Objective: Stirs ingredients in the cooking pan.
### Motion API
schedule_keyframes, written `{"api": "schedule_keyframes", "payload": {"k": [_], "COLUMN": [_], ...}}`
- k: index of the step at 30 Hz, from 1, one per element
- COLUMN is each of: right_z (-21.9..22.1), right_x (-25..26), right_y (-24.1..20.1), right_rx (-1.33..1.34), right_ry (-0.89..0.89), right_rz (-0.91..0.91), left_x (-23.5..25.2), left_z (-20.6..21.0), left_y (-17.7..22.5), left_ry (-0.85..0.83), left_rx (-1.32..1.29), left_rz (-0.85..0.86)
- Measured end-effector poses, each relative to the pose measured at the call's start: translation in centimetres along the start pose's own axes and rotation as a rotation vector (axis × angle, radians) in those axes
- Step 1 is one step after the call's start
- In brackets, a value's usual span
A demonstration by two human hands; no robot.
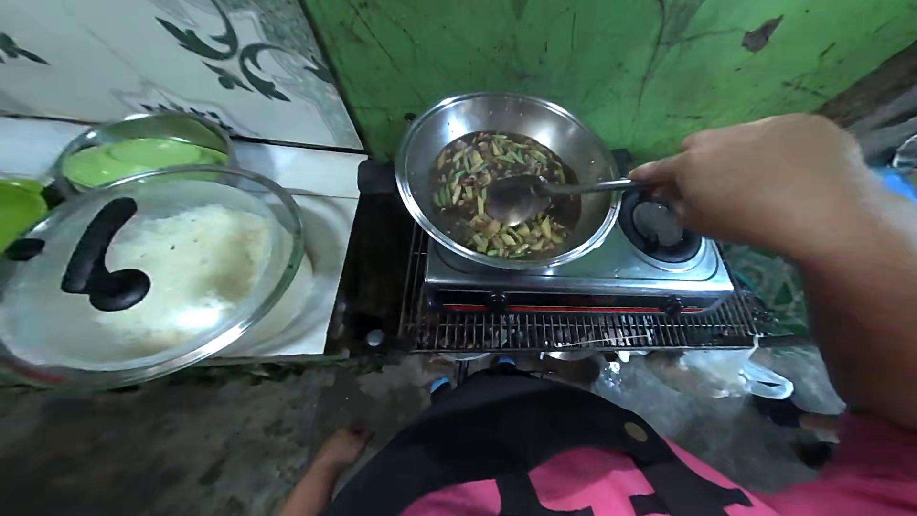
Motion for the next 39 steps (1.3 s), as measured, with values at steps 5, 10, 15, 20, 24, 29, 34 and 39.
{"api": "schedule_keyframes", "payload": {"k": [5,10,15,20,24,29,34,39], "right_z": [2.7,6.5,8.6,13.0,13.5,11.6,9.5,11.1], "right_x": [1.0,6.0,8.6,11.0,10.1,9.3,8.5,8.0], "right_y": [-4.3,-5.3,-4.6,-3.8,-1.1,4.7,7.3,7.3], "right_rx": [0.008,0.062,0.194,0.403,0.714,0.684,0.375,0.367], "right_ry": [-0.055,-0.156,-0.279,-0.467,-0.679,-0.475,-0.219,-0.378], "right_rz": [-0.076,0.048,0.034,-0.047,0.045,0.008,0.008,-0.030], "left_x": [0.8,1.4,2.6,2.5,1.0,2.6,4.2,1.8], "left_z": [1.0,2.0,3.9,5.2,5.1,6.6,7.2,4.8], "left_y": [-3.9,-7.4,-9.3,-9.0,-7.4,-10.6,-11.9,-6.5], "left_ry": [0.026,0.060,0.043,0.042,0.029,0.054,0.081,0.064], "left_rx": [-0.011,-0.108,-0.012,-0.018,-0.079,-0.113,-0.051,-0.090], "left_rz": [0.006,-0.025,-0.034,-0.039,-0.022,-0.059,-0.046,-0.069]}}
Point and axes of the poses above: each hand's wrist, its own x-axis towards the middle knuckle, its own z-axis out of the palm, y = z × x, the point moved 6 cm from there along x, towards the middle knuckle, and after that the axes turned 9 degrees about z, right-handed, at the moved point
